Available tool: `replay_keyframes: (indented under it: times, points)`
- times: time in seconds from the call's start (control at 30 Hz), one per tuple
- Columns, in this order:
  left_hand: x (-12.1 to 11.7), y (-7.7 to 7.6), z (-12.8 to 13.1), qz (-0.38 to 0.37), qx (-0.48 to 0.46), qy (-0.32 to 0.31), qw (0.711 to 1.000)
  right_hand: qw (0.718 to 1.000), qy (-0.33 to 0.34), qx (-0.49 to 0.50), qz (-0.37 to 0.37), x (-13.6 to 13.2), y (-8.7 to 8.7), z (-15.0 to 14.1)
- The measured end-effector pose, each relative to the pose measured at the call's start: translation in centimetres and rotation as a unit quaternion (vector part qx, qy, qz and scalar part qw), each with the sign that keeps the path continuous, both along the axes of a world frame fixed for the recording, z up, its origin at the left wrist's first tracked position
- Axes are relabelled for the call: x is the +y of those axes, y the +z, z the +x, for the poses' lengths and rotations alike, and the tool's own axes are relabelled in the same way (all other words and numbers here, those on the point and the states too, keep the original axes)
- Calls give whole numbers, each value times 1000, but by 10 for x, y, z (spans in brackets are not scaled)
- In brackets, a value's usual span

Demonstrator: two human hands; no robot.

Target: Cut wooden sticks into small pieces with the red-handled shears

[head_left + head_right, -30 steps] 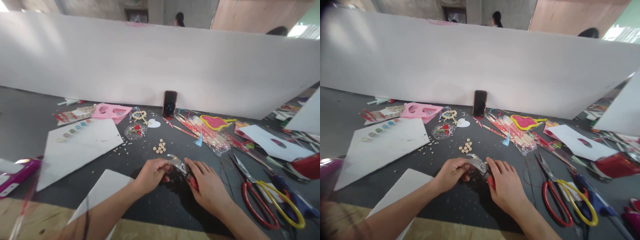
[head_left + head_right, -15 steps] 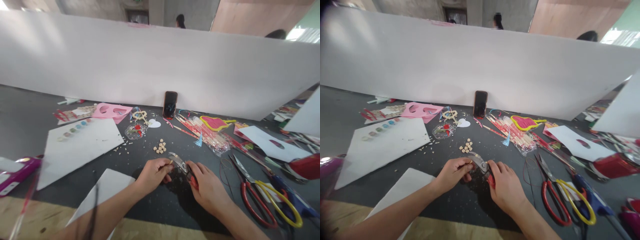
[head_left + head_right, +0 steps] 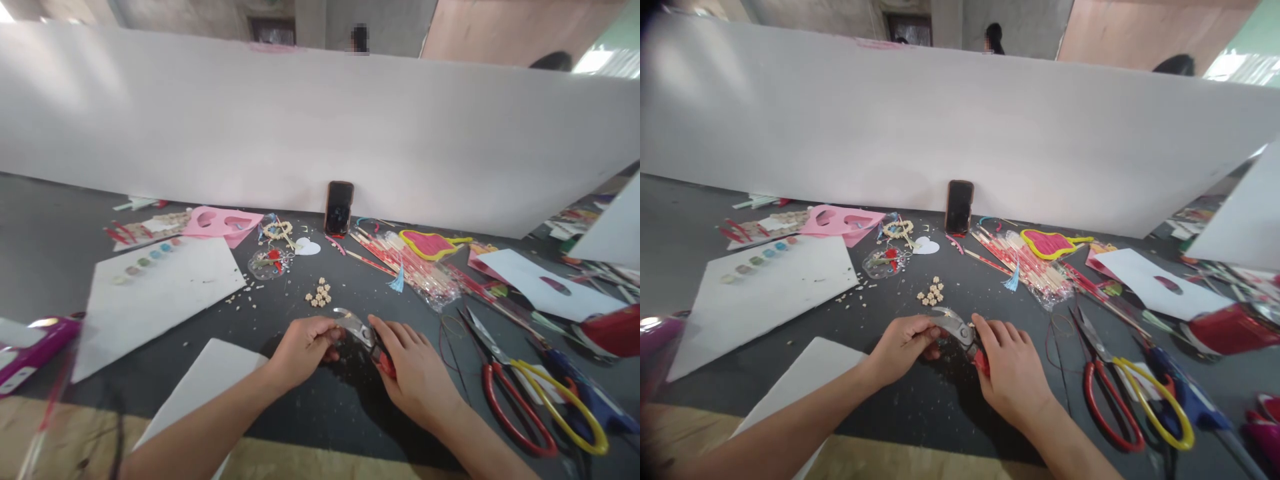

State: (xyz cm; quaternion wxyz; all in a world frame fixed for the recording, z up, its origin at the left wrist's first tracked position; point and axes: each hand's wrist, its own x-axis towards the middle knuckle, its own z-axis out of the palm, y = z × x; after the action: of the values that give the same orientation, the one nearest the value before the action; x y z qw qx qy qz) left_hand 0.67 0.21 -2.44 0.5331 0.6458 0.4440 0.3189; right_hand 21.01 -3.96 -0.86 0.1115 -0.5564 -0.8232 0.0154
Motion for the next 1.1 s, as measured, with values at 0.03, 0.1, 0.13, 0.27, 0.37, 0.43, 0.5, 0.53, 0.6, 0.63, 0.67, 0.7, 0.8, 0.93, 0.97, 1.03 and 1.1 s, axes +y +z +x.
replay_keyframes:
  times: [0.03,0.1,0.13,0.27,0.37,0.43,0.5,0.53,0.6,0.63,0.67,0.7,0.8,0.93,0.97,1.03,1.1]
  points:
    - [0,0,0,-6,-3,-1,1000,1000,1,2,-1,0,0,0]
    - [-1,0,0,-17,-8,-5,1000,1000,3,6,-9,0,0,0]
    - [-1,0,0,-23,-11,-5,1000,1000,3,7,-13,-1,-1,0]
    - [-3,1,1,-38,-16,2,999,1000,2,12,-28,-2,-1,0]
    - [-4,2,3,-43,-12,1,999,999,-2,11,-33,-2,-2,0]
    - [-4,2,3,-44,-16,0,999,999,-6,9,-31,-1,-1,-1]
    - [-3,2,3,-32,-25,9,999,1000,-9,7,-22,0,-1,-1]
    - [-2,2,3,-25,-31,18,999,1000,-9,5,-16,0,-1,-2]
    - [-1,1,3,-11,-39,36,999,1000,-12,-2,-1,0,-1,-2]
    - [-1,1,3,-4,-40,39,998,1000,-13,-6,5,1,-1,-2]
    - [0,0,3,2,-38,40,999,1000,-12,-10,10,1,-1,-2]
    - [0,-1,2,8,-32,37,999,1000,-11,-13,12,0,-1,-2]
    - [0,-4,2,28,-12,30,999,1000,-7,-16,7,0,0,-1]
    - [-1,-4,1,24,-6,19,1000,1000,-5,-14,-4,0,1,0]
    - [-2,-4,1,15,-7,14,1000,1000,-4,-13,-6,0,2,0]
    - [-2,-2,1,-2,-6,5,1000,1000,-1,-11,-12,-1,3,1]
    - [-2,0,1,-15,-6,-3,1000,1000,3,-9,-16,-1,4,2]
